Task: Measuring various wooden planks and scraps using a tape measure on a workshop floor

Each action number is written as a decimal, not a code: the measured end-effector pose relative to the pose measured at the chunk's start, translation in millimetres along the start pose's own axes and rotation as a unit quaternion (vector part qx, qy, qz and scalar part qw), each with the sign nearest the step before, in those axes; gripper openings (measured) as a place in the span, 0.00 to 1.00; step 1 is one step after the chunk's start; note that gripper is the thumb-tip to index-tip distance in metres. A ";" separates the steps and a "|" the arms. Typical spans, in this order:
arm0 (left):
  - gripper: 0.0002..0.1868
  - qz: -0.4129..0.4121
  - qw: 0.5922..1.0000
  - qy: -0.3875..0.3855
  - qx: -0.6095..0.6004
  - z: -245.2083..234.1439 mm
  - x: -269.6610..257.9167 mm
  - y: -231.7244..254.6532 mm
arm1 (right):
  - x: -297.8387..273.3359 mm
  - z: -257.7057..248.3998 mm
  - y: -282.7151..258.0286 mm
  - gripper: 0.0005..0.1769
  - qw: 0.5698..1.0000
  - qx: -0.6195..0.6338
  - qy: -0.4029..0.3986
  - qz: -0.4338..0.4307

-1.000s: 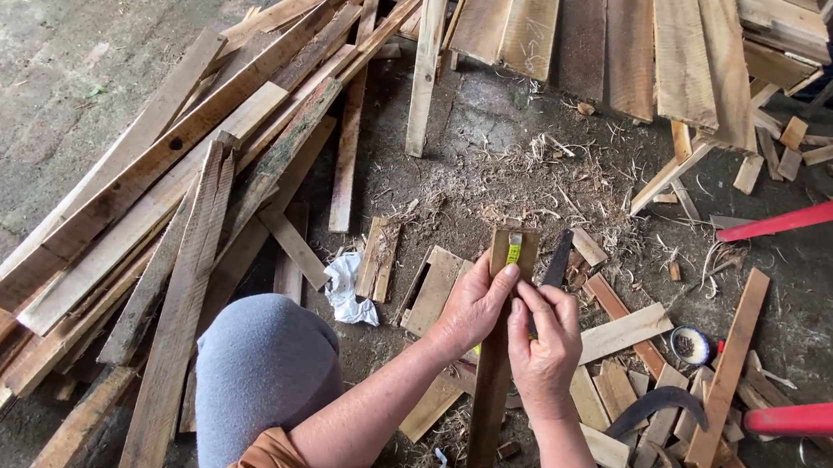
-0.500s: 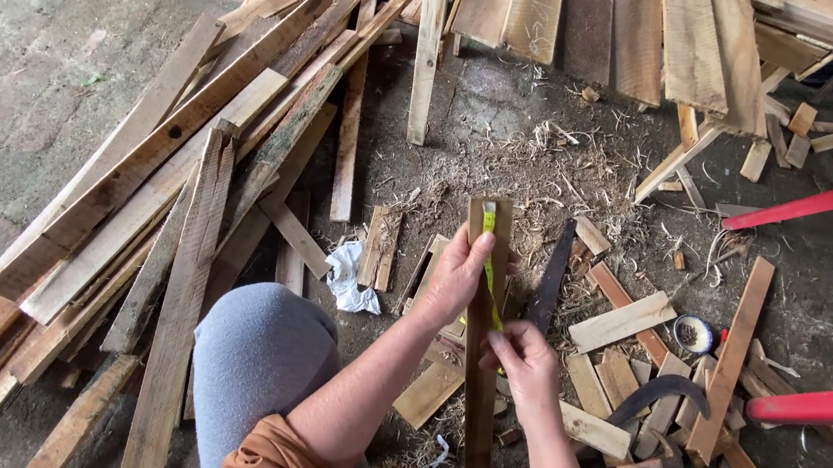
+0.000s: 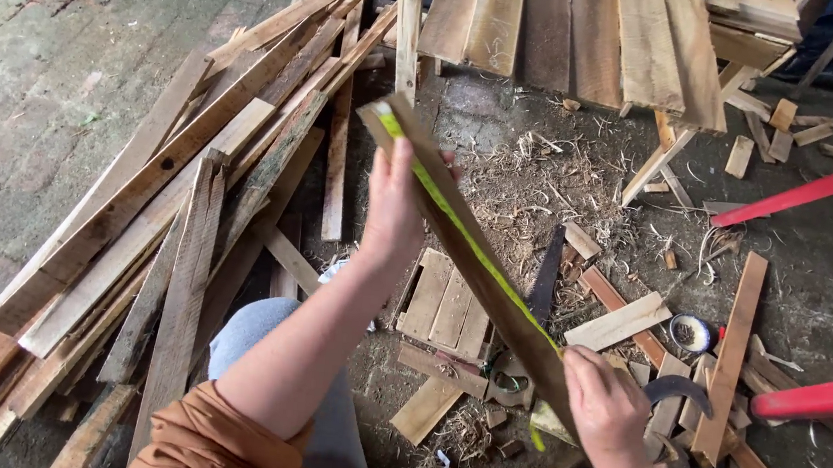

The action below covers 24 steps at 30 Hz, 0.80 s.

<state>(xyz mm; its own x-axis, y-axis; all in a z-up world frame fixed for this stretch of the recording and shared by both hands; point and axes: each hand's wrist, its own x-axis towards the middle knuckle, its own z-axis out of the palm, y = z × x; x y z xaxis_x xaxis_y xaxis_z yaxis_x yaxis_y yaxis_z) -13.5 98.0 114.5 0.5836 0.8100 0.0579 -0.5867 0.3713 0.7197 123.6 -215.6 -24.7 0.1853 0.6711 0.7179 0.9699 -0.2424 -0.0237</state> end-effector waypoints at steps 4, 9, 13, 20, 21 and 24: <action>0.21 0.012 0.995 0.069 -0.075 -16.9 15.3 14.6 | -1.1 -12.3 34.2 0.19 0.999 0.028 -0.023 -0.036; 0.27 0.034 0.984 0.128 -0.121 -56.3 32.1 9.4 | 0.8 -24.0 45.1 0.21 0.983 0.148 -0.071 0.076; 0.22 0.035 0.978 0.122 -0.165 -68.1 42.1 2.1 | 15.7 -46.7 40.2 0.20 0.942 0.244 -0.103 0.205; 0.24 0.026 0.985 0.123 -0.118 -58.1 38.8 2.3 | 24.6 -77.3 58.0 0.15 0.896 0.256 -0.160 0.325; 0.25 0.032 0.986 0.122 -0.112 -56.4 37.2 2.9 | 20.5 -78.2 64.1 0.14 0.896 0.247 -0.168 0.328; 0.28 0.041 0.985 0.114 -0.123 -54.2 36.1 7.0 | 11.8 -85.7 79.3 0.12 0.887 0.235 -0.176 0.356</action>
<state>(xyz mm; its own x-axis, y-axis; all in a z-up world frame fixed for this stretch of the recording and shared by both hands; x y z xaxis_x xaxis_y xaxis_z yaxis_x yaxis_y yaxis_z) -27.0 154.5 84.2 0.4036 0.9123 -0.0691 -0.7606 0.3765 0.5289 189.2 -286.9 41.5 0.7353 0.6623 0.1438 0.5299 -0.4294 -0.7313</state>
